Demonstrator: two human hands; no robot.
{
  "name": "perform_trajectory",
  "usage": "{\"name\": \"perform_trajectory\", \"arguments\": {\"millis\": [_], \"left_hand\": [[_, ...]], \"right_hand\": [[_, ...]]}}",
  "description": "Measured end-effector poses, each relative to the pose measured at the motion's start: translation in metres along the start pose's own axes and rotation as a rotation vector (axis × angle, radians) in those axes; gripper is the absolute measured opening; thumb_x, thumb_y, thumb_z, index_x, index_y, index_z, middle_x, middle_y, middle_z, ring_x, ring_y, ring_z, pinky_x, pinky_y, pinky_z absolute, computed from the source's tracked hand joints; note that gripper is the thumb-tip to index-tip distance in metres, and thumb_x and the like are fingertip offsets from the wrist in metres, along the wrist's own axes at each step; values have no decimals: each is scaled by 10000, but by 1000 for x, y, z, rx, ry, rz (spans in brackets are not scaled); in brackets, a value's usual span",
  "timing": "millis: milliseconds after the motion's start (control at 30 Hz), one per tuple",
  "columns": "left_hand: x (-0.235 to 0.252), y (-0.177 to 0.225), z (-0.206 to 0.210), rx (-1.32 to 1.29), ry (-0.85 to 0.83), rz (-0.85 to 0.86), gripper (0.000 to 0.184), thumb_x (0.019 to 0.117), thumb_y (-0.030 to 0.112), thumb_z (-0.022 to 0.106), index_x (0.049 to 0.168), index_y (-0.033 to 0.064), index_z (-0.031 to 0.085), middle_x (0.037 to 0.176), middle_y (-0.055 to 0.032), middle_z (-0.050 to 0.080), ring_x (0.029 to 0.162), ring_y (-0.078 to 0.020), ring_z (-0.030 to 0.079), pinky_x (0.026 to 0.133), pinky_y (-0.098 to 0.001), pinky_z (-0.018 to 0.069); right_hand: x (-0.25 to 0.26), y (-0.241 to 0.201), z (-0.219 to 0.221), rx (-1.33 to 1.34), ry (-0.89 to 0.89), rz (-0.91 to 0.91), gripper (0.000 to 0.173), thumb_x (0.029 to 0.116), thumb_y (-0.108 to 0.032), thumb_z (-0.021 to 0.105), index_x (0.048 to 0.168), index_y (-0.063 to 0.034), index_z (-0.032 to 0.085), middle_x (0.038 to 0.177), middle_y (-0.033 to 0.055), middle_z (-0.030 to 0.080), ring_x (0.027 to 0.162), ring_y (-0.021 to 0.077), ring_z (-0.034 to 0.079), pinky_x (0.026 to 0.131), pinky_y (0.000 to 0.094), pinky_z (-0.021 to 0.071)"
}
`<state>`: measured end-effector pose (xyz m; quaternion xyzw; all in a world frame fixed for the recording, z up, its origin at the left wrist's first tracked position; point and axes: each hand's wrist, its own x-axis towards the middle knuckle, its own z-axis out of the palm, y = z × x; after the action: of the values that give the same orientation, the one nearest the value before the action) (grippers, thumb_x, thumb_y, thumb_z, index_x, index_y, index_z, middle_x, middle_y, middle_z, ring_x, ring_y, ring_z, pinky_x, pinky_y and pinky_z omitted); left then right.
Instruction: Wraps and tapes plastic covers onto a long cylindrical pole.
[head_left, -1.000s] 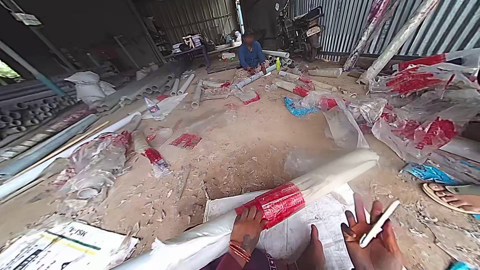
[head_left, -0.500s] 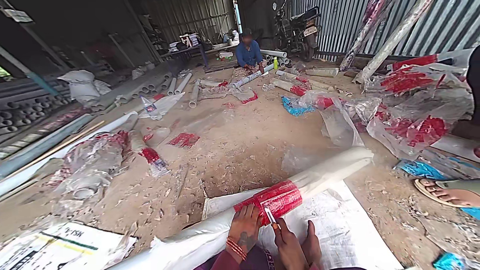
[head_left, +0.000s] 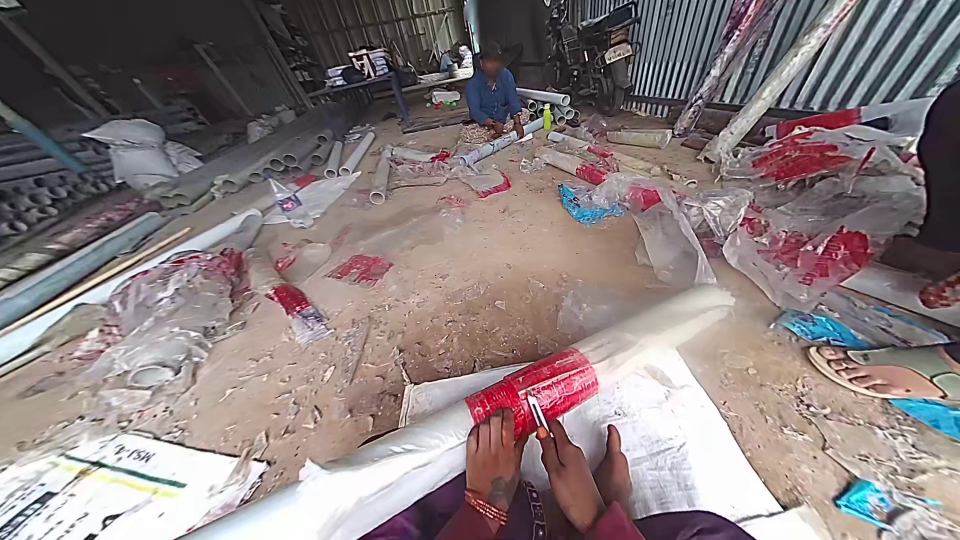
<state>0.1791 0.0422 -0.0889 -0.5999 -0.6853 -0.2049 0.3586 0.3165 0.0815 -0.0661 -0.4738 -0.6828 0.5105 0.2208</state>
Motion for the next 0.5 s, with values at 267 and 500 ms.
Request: {"name": "perform_trajectory", "arguments": {"millis": [267, 500], "left_hand": [[27, -16, -9, -308, -205, -125, 557, 720, 308, 827, 1125, -62, 729, 1059, -269, 722, 946, -459, 703, 789, -587, 523], [18, -13, -4, -266, -140, -89, 510, 722, 323, 813, 1092, -20, 743, 1012, -230, 732, 890, -414, 708, 743, -555, 510]], "right_hand": [[1, -4, -3, -72, 54, -66, 347, 1105, -158, 388, 1275, 76, 580, 844, 176, 659, 754, 304, 662, 764, 468, 545], [4, -14, 2, -226, 68, -7, 405, 1124, -226, 348, 1317, 58, 562, 929, 259, 707, 897, 445, 713, 810, 572, 542]]}}
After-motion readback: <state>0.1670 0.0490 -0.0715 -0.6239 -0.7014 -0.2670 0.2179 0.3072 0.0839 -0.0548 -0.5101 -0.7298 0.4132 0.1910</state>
